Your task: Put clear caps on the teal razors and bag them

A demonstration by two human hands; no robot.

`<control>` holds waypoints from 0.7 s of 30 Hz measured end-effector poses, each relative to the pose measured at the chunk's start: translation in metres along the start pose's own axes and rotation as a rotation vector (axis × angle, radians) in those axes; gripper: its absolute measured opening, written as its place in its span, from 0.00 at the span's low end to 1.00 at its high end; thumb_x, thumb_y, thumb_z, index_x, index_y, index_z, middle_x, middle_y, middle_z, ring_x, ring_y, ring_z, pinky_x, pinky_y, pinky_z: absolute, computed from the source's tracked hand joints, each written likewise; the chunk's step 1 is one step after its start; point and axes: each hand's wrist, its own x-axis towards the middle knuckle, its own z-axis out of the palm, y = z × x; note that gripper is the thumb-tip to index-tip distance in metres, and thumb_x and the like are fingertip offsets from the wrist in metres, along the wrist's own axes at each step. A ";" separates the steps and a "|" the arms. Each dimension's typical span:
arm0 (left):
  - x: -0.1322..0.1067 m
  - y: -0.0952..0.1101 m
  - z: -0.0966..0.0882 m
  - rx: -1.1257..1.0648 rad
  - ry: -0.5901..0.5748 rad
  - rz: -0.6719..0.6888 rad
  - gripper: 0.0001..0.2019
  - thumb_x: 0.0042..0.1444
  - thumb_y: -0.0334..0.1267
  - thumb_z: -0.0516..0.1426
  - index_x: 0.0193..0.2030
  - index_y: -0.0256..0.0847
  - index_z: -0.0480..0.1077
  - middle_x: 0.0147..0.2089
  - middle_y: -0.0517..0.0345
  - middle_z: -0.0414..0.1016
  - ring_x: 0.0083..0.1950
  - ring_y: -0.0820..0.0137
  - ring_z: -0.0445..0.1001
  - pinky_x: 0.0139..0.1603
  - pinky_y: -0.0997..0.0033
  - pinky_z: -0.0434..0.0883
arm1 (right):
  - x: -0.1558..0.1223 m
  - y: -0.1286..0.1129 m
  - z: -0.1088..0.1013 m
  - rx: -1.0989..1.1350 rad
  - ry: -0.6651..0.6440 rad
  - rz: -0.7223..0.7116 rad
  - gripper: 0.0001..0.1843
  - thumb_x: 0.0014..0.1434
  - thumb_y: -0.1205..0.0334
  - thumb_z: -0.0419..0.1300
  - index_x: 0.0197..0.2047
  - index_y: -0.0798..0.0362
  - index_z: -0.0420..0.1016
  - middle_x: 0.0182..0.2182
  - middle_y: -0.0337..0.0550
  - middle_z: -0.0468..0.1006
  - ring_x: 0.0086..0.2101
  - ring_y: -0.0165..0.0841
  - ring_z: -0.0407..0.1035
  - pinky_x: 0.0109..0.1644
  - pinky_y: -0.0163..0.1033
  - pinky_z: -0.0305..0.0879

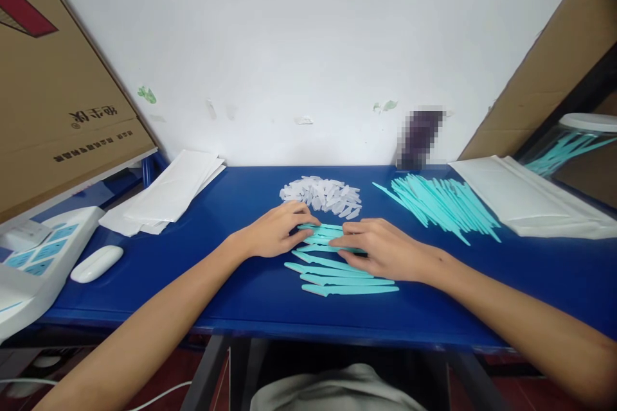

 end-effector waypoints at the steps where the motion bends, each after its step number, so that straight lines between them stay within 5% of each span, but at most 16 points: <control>1: 0.000 0.000 0.000 0.000 0.002 0.001 0.17 0.72 0.42 0.48 0.58 0.41 0.72 0.49 0.48 0.71 0.51 0.62 0.70 0.54 0.61 0.68 | 0.000 0.000 0.000 -0.004 -0.005 0.003 0.17 0.71 0.58 0.51 0.51 0.50 0.80 0.31 0.41 0.73 0.28 0.31 0.64 0.32 0.37 0.52; 15: -0.001 -0.003 0.002 0.001 0.020 0.006 0.17 0.72 0.44 0.49 0.58 0.41 0.72 0.49 0.48 0.71 0.50 0.62 0.71 0.52 0.61 0.68 | -0.001 -0.002 0.001 0.087 -0.049 -0.015 0.17 0.71 0.59 0.51 0.45 0.52 0.82 0.29 0.41 0.76 0.28 0.30 0.67 0.31 0.37 0.53; 21: 0.000 -0.003 0.002 -0.002 0.005 0.004 0.17 0.73 0.42 0.47 0.59 0.41 0.72 0.49 0.48 0.71 0.50 0.62 0.70 0.53 0.62 0.68 | 0.000 -0.002 0.000 0.077 0.026 0.011 0.17 0.71 0.58 0.51 0.45 0.51 0.82 0.31 0.42 0.79 0.28 0.30 0.69 0.31 0.37 0.54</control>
